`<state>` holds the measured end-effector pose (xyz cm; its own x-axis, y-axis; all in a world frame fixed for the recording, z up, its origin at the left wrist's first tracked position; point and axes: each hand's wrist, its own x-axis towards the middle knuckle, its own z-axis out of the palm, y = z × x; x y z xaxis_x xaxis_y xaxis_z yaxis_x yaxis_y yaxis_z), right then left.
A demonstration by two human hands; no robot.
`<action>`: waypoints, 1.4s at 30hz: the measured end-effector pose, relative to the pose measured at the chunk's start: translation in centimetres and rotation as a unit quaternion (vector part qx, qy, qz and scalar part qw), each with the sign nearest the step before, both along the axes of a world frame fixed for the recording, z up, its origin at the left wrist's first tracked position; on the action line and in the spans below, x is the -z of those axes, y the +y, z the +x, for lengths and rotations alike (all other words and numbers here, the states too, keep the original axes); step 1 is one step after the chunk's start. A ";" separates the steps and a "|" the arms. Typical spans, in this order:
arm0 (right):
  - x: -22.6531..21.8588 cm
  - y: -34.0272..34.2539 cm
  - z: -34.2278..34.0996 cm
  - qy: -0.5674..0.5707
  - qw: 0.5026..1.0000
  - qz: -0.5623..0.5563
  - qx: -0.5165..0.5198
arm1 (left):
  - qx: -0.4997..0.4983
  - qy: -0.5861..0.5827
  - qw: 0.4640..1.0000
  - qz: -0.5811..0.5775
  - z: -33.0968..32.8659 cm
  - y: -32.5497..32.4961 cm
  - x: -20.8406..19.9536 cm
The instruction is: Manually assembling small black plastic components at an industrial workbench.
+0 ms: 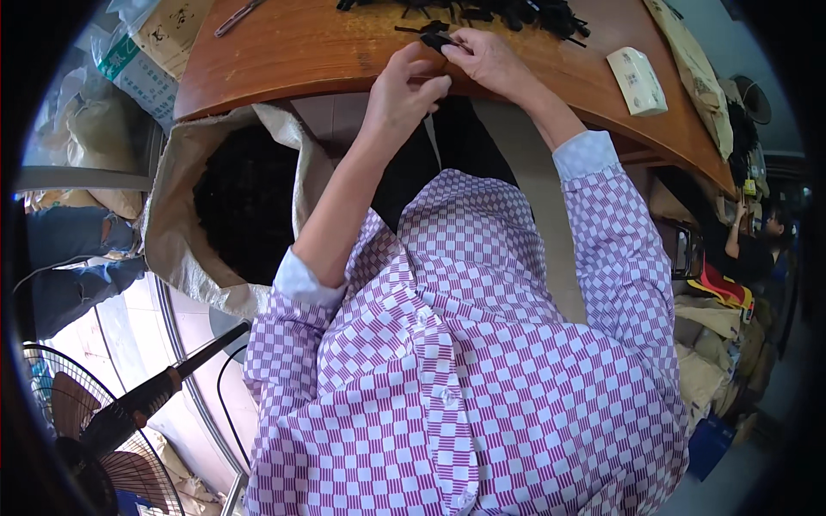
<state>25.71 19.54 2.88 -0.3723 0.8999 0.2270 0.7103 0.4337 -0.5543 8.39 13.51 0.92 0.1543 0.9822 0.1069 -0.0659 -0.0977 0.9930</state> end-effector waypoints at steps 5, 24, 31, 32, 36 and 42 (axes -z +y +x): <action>1.3 3.3 1.4 0.211 0.972 -0.100 0.041 | 0.037 -0.049 0.998 0.012 2.5 3.8 -1.7; -0.7 -3.5 -1.7 0.160 0.979 -0.121 -0.030 | 0.029 -0.175 0.983 -0.043 -1.1 3.1 -1.9; -3.7 -6.4 -3.6 0.290 0.949 -0.125 0.003 | -0.007 -0.144 0.989 -0.042 -2.1 1.2 -2.4; -3.1 -6.6 -3.8 0.288 0.949 -0.128 0.005 | -0.020 -0.117 0.992 -0.035 -2.1 0.8 -2.5; -2.3 -8.0 -5.5 0.343 0.926 -0.159 -0.011 | -0.041 -0.090 0.995 -0.014 -2.3 -1.2 -2.8; -3.4 -9.0 -6.4 0.326 0.925 -0.196 -0.014 | -0.067 -0.080 0.994 0.020 -2.5 -2.2 -2.6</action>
